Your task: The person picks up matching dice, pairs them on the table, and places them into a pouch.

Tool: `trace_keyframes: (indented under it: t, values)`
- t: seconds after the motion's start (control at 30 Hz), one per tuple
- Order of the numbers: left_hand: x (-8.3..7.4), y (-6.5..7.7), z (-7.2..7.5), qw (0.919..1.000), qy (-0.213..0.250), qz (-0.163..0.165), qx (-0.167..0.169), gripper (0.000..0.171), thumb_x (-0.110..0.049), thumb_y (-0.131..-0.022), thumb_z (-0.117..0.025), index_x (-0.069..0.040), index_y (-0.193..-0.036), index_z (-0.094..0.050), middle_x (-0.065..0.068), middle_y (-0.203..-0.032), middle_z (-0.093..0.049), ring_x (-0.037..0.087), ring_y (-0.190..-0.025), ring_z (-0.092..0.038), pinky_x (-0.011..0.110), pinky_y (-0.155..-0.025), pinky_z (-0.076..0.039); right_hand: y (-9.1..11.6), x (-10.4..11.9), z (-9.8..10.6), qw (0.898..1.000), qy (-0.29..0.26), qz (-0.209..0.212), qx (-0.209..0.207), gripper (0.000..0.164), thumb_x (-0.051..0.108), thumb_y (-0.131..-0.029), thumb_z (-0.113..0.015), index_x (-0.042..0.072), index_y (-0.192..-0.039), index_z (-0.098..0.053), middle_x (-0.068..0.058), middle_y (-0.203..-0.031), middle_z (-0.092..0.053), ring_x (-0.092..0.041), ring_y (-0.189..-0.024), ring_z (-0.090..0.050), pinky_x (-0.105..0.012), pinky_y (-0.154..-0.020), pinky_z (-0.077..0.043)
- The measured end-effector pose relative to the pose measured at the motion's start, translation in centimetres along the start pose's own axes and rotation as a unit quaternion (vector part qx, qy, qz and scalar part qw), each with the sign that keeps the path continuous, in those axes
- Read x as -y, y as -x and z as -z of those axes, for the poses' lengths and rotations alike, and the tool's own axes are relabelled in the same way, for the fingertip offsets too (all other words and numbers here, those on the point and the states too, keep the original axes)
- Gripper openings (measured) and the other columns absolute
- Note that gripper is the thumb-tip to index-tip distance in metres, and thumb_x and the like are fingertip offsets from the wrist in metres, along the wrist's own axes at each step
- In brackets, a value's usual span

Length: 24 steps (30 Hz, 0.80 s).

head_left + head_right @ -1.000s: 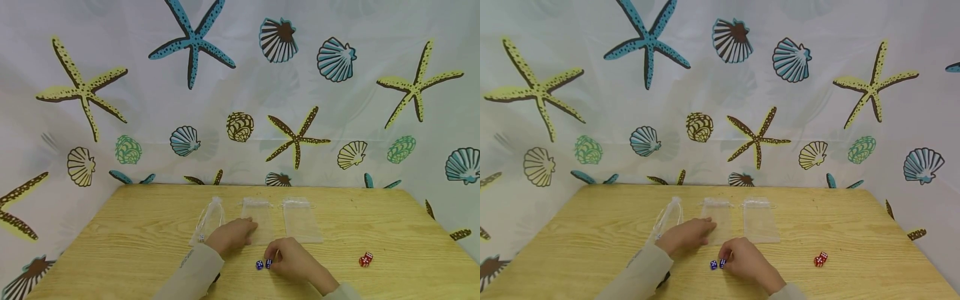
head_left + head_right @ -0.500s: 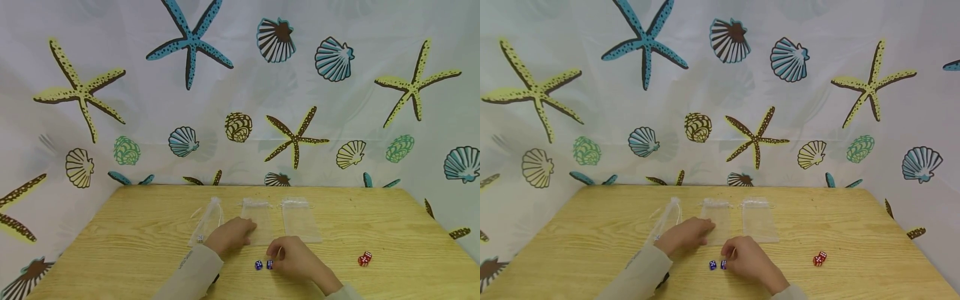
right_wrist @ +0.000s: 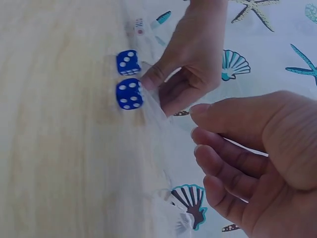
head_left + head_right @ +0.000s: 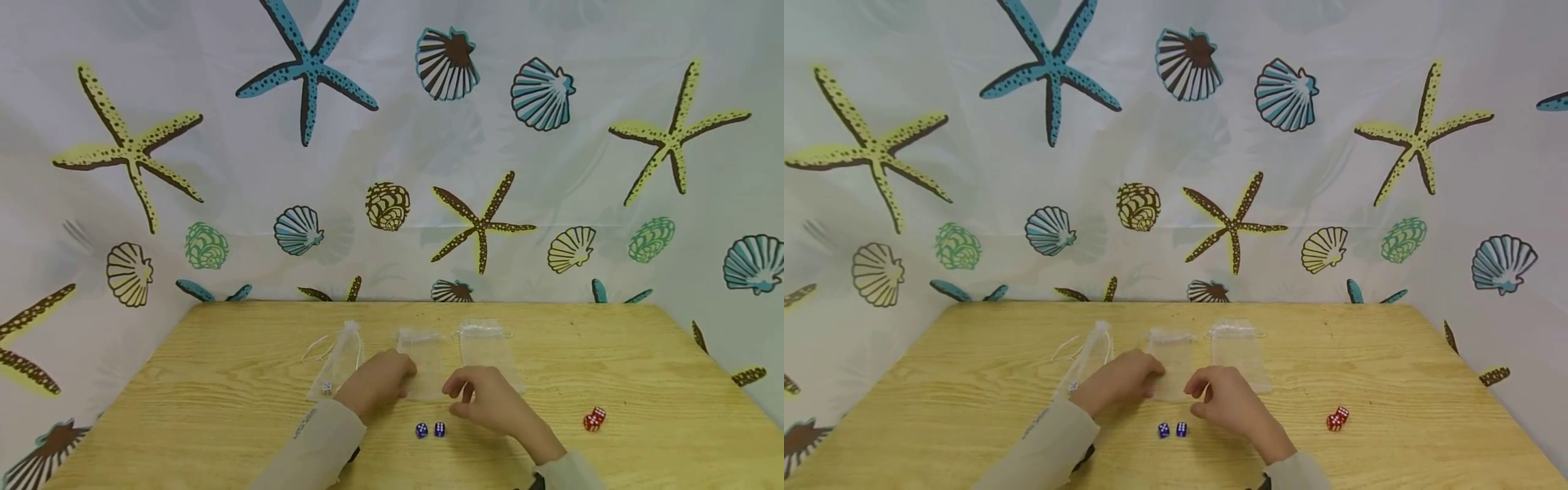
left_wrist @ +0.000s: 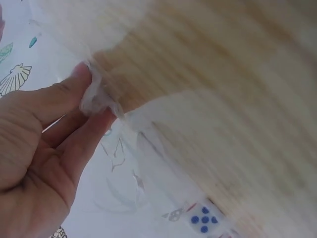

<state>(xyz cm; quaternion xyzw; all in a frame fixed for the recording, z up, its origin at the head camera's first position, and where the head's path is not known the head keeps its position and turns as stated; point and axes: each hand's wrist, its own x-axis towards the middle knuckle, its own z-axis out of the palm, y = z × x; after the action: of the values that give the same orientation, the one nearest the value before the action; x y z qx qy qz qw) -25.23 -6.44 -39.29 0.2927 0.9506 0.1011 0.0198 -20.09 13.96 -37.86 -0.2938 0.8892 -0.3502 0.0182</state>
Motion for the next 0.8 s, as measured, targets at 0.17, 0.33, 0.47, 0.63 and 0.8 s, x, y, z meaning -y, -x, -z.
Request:
trace_keyframes:
  t: [0.17,0.33,0.47,0.63,0.8]
  values:
    - [-0.4,0.0,-0.1,0.999,-0.014,-0.012,-0.04,0.044,0.009,-0.077,-0.051,-0.017,-0.053,-0.024,-0.004,-0.054,-0.018,0.009,-0.05,-0.019,0.022,-0.047,-0.017,-0.3,0.1,0.7,0.999,0.006,-0.017,-0.029,0.017,0.004,-0.075,-0.068,0.006,-0.092,-0.065,-0.006,-0.087,-0.063,-0.011,-0.069,-0.054,-0.022,-0.059,-0.045]
    - [-0.9,0.2,0.2,0.9963,-0.051,-0.019,-0.067,0.045,0.008,-0.08,-0.051,-0.019,-0.053,-0.026,-0.005,-0.054,-0.02,0.009,-0.053,-0.018,0.022,-0.048,-0.017,-0.8,0.2,0.8,0.997,0.0,-0.039,-0.067,0.021,0.007,-0.077,-0.067,0.007,-0.097,-0.063,-0.008,-0.092,-0.062,-0.015,-0.077,-0.058,-0.024,-0.065,-0.048]
    - [-1.4,0.6,0.6,0.9958,-0.051,0.005,-0.077,0.037,0.005,-0.083,-0.052,-0.015,-0.053,-0.044,-0.005,-0.054,-0.033,0.009,-0.054,-0.025,0.022,-0.05,-0.021,-1.2,0.3,0.7,0.993,-0.031,-0.058,-0.095,0.027,0.009,-0.079,-0.066,0.007,-0.105,-0.059,-0.011,-0.1,-0.061,-0.023,-0.087,-0.06,-0.028,-0.07,-0.05]
    - [-2.3,1.5,1.1,0.9872,-0.098,0.012,-0.125,0.021,0.003,-0.081,-0.057,-0.012,-0.074,-0.07,-0.001,-0.066,-0.063,0.008,-0.056,-0.051,0.022,-0.049,-0.039,-1.5,0.5,0.7,0.982,-0.083,-0.103,-0.132,0.034,0.01,-0.081,-0.064,0.004,-0.114,-0.055,-0.014,-0.109,-0.058,-0.027,-0.094,-0.059,-0.033,-0.074,-0.051]
    - [-3.3,2.5,1.4,0.9696,-0.163,0.005,-0.182,0.017,-0.001,-0.079,-0.061,-0.012,-0.066,-0.064,-0.001,-0.058,-0.059,0.008,-0.047,-0.048,0.022,-0.043,-0.038,-1.8,0.5,0.6,0.964,-0.143,-0.151,-0.164,0.038,0.018,-0.084,-0.062,0.003,-0.117,-0.053,-0.013,-0.11,-0.057,-0.028,-0.097,-0.059,-0.036,-0.073,-0.051]
